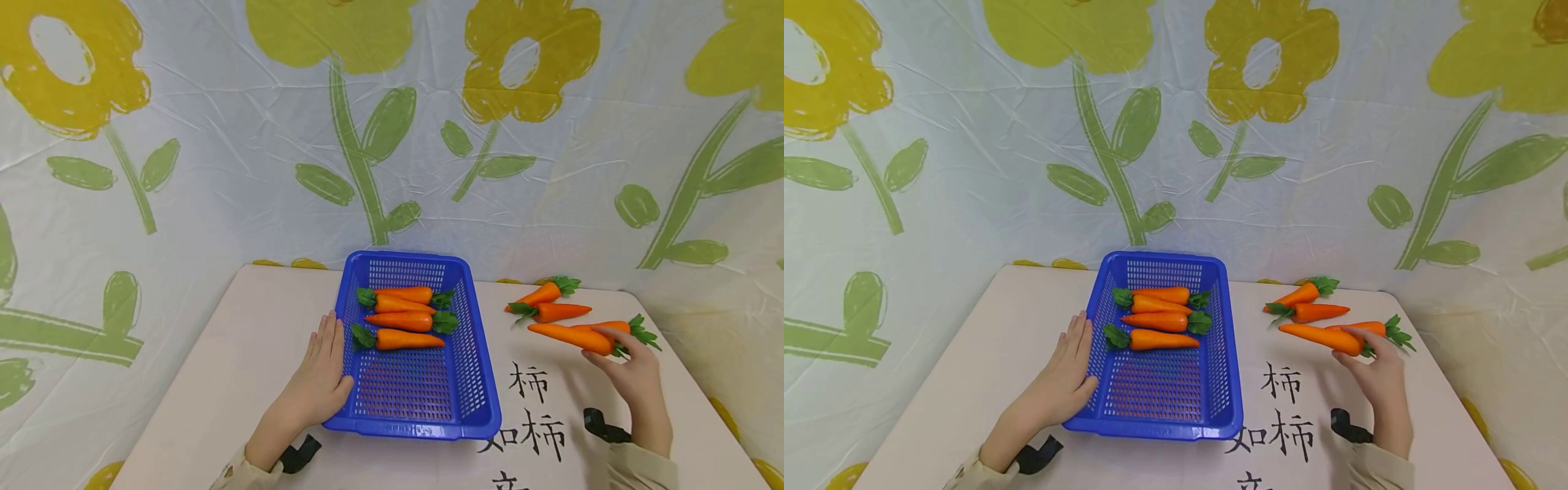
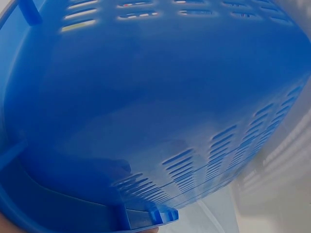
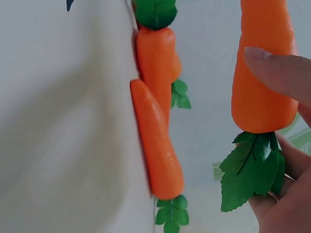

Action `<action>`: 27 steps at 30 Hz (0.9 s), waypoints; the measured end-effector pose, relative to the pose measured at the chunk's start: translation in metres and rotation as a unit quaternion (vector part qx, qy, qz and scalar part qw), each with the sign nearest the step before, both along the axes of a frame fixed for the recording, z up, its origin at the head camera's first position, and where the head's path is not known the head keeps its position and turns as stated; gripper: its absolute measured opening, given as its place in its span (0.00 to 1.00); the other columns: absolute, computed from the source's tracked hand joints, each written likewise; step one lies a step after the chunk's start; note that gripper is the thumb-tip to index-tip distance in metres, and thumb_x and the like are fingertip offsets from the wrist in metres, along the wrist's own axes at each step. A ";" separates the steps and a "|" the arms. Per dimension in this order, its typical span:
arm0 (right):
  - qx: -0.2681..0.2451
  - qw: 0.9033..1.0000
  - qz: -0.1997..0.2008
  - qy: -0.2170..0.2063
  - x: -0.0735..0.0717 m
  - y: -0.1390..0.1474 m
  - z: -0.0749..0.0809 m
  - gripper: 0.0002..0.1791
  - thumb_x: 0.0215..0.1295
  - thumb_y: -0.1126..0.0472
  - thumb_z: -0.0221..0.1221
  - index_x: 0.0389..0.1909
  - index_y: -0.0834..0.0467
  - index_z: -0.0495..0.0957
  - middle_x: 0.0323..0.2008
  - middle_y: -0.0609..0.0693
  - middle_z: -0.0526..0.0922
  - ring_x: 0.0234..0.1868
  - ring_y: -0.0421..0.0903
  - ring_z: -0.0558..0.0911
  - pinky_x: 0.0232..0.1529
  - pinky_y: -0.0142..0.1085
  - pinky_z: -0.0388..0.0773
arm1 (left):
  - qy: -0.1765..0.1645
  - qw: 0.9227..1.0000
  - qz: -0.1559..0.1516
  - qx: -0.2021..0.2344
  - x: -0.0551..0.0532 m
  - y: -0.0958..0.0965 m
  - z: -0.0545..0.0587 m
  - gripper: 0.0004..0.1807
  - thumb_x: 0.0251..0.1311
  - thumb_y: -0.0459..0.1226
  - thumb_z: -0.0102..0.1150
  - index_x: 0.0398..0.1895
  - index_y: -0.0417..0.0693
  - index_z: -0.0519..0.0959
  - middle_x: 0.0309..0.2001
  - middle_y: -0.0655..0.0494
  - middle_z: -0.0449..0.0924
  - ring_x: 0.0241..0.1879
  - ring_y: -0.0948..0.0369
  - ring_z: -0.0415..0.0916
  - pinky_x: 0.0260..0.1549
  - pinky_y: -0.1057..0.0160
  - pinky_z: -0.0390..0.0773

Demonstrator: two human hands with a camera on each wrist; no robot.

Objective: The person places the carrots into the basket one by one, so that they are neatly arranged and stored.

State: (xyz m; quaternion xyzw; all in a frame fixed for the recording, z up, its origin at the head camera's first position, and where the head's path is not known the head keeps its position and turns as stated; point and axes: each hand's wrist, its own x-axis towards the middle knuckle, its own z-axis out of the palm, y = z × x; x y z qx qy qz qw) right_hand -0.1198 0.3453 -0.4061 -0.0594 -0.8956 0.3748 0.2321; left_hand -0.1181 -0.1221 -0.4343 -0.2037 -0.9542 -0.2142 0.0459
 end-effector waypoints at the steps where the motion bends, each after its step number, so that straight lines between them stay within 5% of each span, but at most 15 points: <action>1: 0.007 1.000 0.012 -0.025 -0.008 0.018 -0.011 0.24 0.62 0.63 0.66 0.60 0.50 0.79 0.55 0.71 0.74 0.56 0.68 0.66 0.60 0.70 0.56 | 0.001 1.000 0.000 -0.001 0.000 0.000 0.000 0.45 0.61 0.35 0.50 0.75 0.24 0.41 0.77 0.33 0.29 0.76 0.39 0.31 0.70 0.38 0.44; 2: 0.010 0.999 0.024 -0.043 -0.016 0.033 -0.021 0.26 0.60 0.60 0.68 0.60 0.61 0.77 0.56 0.70 0.74 0.57 0.68 0.66 0.60 0.70 0.56 | 0.001 1.000 0.000 -0.001 0.000 0.000 0.000 0.45 0.61 0.35 0.50 0.75 0.24 0.41 0.77 0.33 0.29 0.76 0.39 0.31 0.70 0.38 0.44; 6: 0.011 0.998 0.041 -0.050 -0.029 0.048 -0.035 0.30 0.57 0.57 0.71 0.61 0.59 0.77 0.57 0.67 0.75 0.58 0.67 0.66 0.59 0.72 0.55 | 0.004 1.000 -0.001 -0.002 0.000 0.000 0.000 0.45 0.61 0.35 0.50 0.75 0.24 0.41 0.77 0.33 0.29 0.76 0.39 0.32 0.70 0.38 0.44; 15: 0.016 0.998 0.051 -0.040 -0.023 0.016 -0.005 0.30 0.60 0.57 0.69 0.62 0.62 0.75 0.60 0.68 0.71 0.59 0.66 0.67 0.56 0.71 0.59 | 0.003 1.000 -0.003 0.002 0.000 0.000 0.000 0.45 0.60 0.35 0.50 0.75 0.23 0.42 0.77 0.33 0.29 0.76 0.38 0.32 0.70 0.38 0.44; 19: 0.023 0.997 0.066 -0.022 -0.026 0.007 0.006 0.29 0.58 0.57 0.70 0.61 0.58 0.78 0.59 0.61 0.74 0.57 0.51 0.69 0.55 0.62 0.64 | -0.008 1.000 -0.001 0.000 0.000 -0.001 -0.001 0.45 0.61 0.36 0.50 0.75 0.25 0.40 0.77 0.34 0.27 0.77 0.40 0.30 0.71 0.39 0.42; 23: 0.038 0.996 0.082 0.012 -0.027 -0.001 0.019 0.28 0.55 0.60 0.72 0.59 0.56 0.80 0.54 0.43 0.77 0.51 0.31 0.67 0.51 0.50 0.65 | -0.009 1.000 -0.001 0.000 -0.001 -0.001 -0.001 0.45 0.61 0.36 0.50 0.75 0.25 0.40 0.78 0.34 0.27 0.77 0.40 0.30 0.71 0.39 0.42; 27: 0.041 0.993 0.107 0.034 -0.028 -0.009 0.030 0.27 0.55 0.63 0.72 0.58 0.57 0.80 0.53 0.40 0.77 0.52 0.28 0.66 0.53 0.50 0.66 | -0.001 1.000 -0.002 0.008 0.000 -0.001 0.000 0.45 0.60 0.35 0.50 0.75 0.24 0.41 0.77 0.33 0.29 0.76 0.39 0.31 0.70 0.38 0.43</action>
